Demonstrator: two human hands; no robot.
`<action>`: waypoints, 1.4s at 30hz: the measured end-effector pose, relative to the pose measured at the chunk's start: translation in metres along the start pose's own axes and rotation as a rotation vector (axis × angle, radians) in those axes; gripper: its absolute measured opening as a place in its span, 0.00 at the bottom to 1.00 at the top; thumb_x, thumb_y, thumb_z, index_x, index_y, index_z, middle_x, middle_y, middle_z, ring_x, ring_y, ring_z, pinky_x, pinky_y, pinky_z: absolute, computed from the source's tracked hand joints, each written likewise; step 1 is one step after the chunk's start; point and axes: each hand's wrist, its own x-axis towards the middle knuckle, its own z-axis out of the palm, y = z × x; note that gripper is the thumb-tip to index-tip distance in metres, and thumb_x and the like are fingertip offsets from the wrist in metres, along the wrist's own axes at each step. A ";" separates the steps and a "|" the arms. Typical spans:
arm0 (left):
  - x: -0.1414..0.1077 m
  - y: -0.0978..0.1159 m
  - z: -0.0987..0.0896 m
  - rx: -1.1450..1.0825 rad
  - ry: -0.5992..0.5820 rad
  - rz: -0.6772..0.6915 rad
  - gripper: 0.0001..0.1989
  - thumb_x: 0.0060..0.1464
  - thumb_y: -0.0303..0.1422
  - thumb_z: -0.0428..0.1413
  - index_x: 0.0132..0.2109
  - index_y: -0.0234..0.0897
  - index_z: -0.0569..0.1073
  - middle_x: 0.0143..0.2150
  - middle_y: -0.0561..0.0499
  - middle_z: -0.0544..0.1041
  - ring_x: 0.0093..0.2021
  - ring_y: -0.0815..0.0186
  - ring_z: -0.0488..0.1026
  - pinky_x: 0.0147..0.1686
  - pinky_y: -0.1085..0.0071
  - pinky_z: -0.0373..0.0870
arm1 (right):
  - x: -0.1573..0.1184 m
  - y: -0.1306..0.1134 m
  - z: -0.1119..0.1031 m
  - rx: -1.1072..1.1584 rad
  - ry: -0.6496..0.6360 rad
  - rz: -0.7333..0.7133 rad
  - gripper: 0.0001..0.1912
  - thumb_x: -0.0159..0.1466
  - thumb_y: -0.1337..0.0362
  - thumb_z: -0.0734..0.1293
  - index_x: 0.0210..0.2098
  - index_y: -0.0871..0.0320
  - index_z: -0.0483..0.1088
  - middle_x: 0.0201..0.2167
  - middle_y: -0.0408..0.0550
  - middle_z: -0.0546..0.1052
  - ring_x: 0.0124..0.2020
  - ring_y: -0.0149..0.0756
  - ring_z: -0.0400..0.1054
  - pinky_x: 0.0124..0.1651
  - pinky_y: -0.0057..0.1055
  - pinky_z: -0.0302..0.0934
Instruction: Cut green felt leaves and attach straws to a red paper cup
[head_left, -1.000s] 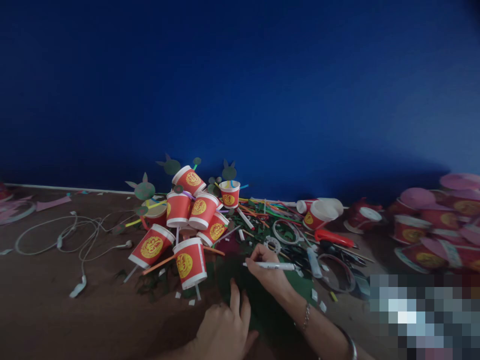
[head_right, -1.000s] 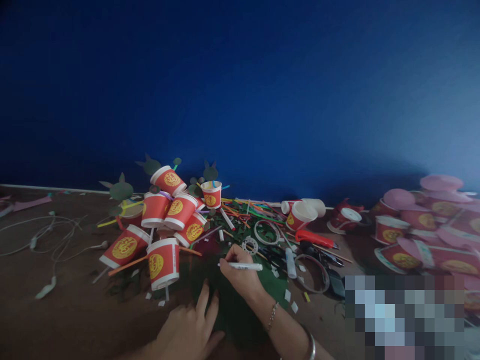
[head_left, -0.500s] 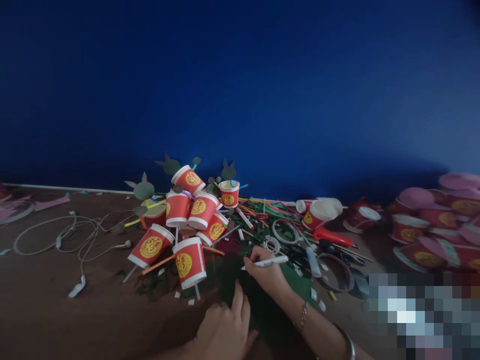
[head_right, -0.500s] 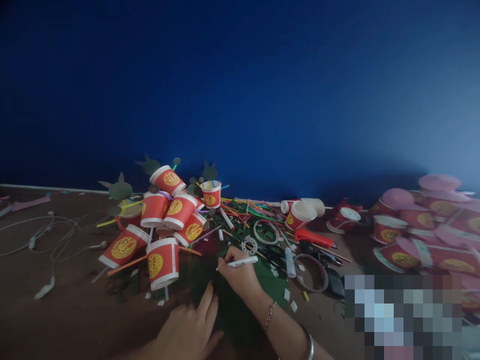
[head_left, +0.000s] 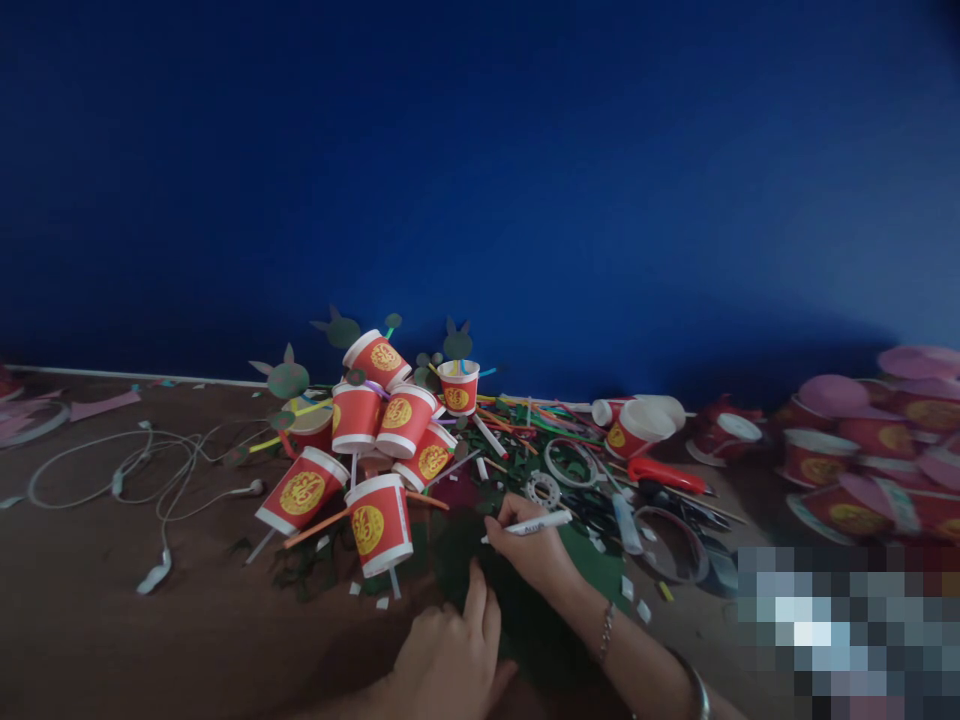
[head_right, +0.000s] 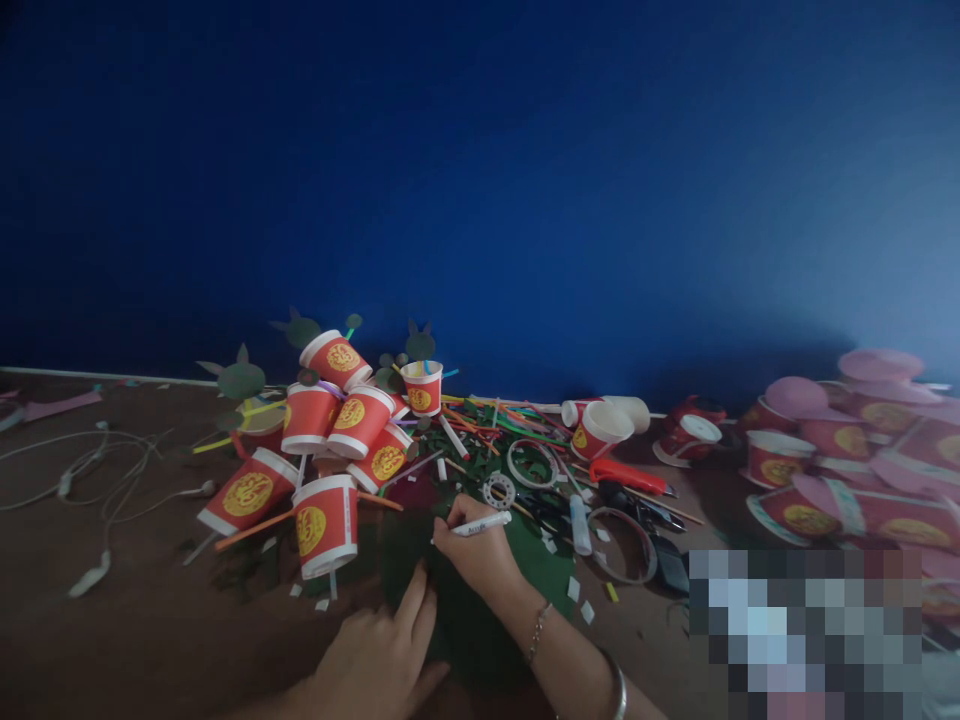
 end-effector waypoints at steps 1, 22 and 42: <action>0.000 0.000 0.000 -0.002 0.001 0.003 0.28 0.53 0.42 0.50 0.56 0.28 0.64 0.56 0.25 0.63 0.28 0.57 0.75 0.23 0.64 0.73 | 0.000 0.000 0.000 -0.005 0.006 -0.006 0.12 0.51 0.64 0.63 0.15 0.56 0.56 0.11 0.36 0.60 0.15 0.25 0.50 0.18 0.24 0.43; 0.001 0.000 0.000 -0.002 -0.028 -0.011 0.28 0.53 0.43 0.50 0.56 0.28 0.63 0.57 0.27 0.62 0.30 0.56 0.76 0.24 0.63 0.73 | -0.001 0.000 0.000 -0.032 -0.019 -0.024 0.11 0.51 0.64 0.62 0.16 0.56 0.55 0.12 0.36 0.58 0.16 0.25 0.48 0.19 0.23 0.43; 0.000 0.000 0.000 -0.003 -0.020 -0.007 0.28 0.53 0.43 0.50 0.56 0.28 0.63 0.58 0.26 0.61 0.30 0.55 0.76 0.24 0.63 0.73 | -0.001 -0.002 0.000 -0.040 0.004 -0.047 0.11 0.50 0.65 0.62 0.15 0.57 0.56 0.12 0.36 0.58 0.16 0.25 0.49 0.19 0.23 0.43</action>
